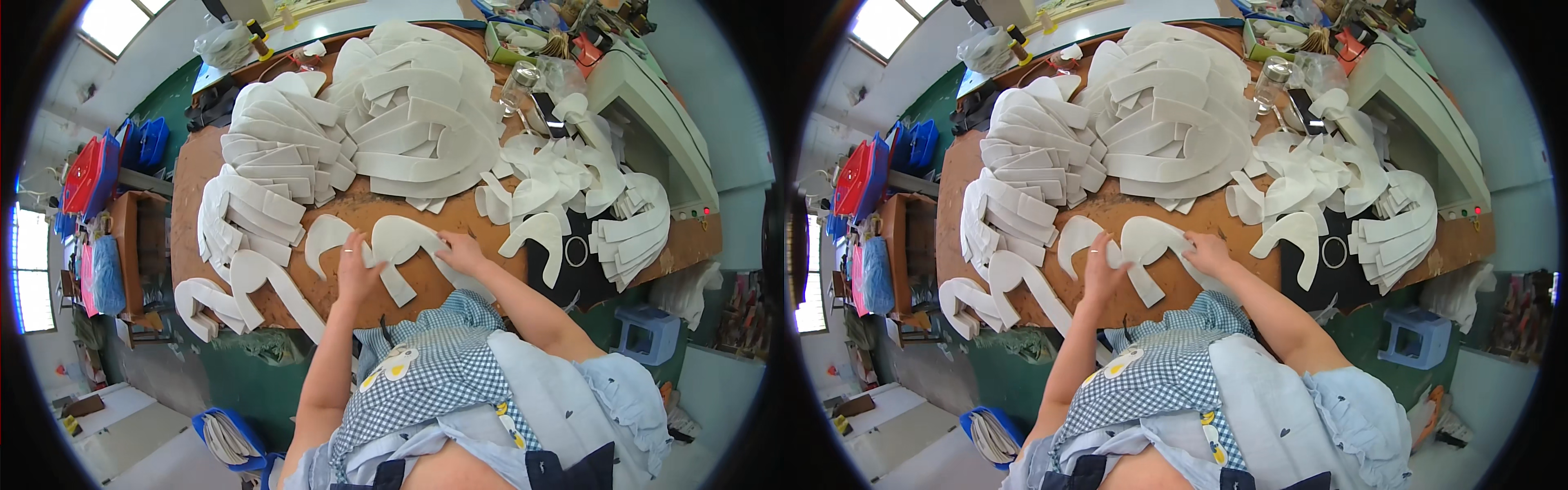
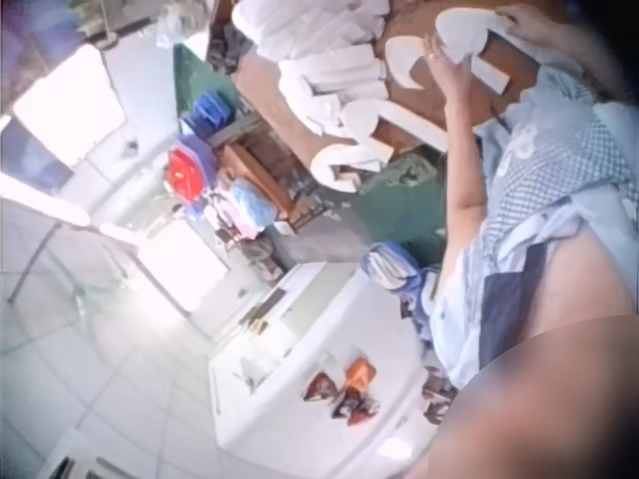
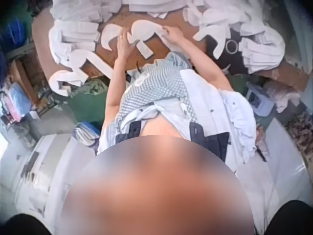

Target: Sorting and matching white fabric shoe upper components at a workbench.

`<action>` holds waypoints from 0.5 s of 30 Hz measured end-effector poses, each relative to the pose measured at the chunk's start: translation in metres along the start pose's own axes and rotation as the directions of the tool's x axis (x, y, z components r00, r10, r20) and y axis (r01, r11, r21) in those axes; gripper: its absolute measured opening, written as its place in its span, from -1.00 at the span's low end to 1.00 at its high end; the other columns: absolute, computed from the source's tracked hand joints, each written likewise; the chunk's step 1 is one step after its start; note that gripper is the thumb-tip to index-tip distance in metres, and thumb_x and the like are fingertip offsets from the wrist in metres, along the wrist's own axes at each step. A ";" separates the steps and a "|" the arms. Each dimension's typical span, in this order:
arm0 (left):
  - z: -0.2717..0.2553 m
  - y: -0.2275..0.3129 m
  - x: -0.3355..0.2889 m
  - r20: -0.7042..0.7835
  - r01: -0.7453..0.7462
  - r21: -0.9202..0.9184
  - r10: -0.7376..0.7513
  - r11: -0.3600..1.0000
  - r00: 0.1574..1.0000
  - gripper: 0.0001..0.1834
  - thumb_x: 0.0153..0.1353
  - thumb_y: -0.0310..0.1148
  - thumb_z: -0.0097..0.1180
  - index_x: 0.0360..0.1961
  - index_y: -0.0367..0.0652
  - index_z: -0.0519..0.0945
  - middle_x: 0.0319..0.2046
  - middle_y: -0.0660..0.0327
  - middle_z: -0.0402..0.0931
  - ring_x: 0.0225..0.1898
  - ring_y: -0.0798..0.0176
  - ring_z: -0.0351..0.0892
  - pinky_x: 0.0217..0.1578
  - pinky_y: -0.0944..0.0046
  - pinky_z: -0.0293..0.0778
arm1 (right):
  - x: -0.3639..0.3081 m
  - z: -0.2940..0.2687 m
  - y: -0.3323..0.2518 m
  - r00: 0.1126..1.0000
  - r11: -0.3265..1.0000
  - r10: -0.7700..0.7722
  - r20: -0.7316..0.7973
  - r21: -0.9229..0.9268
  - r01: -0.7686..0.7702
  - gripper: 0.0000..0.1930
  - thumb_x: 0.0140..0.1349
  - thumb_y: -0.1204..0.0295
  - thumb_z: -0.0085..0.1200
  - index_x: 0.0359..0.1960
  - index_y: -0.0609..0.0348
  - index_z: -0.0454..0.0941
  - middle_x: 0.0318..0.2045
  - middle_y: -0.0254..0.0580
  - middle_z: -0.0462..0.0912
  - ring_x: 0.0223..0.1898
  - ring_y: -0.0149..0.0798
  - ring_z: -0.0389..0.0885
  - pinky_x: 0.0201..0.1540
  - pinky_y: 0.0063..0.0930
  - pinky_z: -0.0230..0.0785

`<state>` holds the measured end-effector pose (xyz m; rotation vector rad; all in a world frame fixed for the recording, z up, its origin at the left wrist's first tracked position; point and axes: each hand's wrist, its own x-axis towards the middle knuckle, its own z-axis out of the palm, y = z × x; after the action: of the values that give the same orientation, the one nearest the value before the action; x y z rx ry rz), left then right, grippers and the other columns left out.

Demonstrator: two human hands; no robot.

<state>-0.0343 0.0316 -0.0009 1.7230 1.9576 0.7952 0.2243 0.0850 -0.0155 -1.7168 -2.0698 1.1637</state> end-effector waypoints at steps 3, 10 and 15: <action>0.001 0.036 0.005 0.089 -0.227 -0.064 0.232 0.972 0.969 -0.33 -0.07 -0.42 0.34 0.13 -0.08 0.37 0.28 -0.01 0.18 0.34 -0.11 0.09 0.28 0.01 0.15 | -0.007 0.002 0.015 0.965 0.969 -0.246 0.093 0.040 0.243 -0.78 0.01 0.50 0.13 -0.24 0.14 0.58 -0.09 -0.07 0.60 -0.04 0.03 0.56 -0.01 -0.22 0.43; 0.003 -0.002 0.017 0.522 0.276 -0.255 -0.108 0.927 0.846 -0.58 0.01 -0.36 0.33 -0.09 -0.17 0.51 -0.12 0.05 0.56 -0.01 0.06 0.53 -0.04 0.08 0.44 | -0.015 -0.001 0.026 0.984 0.945 -0.112 0.135 0.322 0.063 -0.79 0.14 0.45 0.02 -0.23 0.26 0.60 0.14 0.00 0.48 0.26 -0.02 0.34 0.24 -0.31 0.26; -0.067 -0.047 0.036 0.191 0.328 -0.822 -0.318 0.466 0.929 -0.58 0.11 -0.35 0.30 -0.01 -0.20 0.50 -0.22 0.28 0.56 -0.19 0.36 0.54 -0.06 0.29 0.45 | -0.018 -0.002 0.029 0.983 0.958 -0.065 0.171 0.286 0.014 -0.71 0.25 0.32 -0.03 -0.25 0.34 0.58 0.16 0.00 0.46 0.28 -0.01 0.31 0.24 -0.32 0.25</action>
<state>-0.1181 0.0541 0.0210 0.7144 1.3833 1.2885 0.2519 0.0698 -0.0283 -1.4782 -1.9058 1.5660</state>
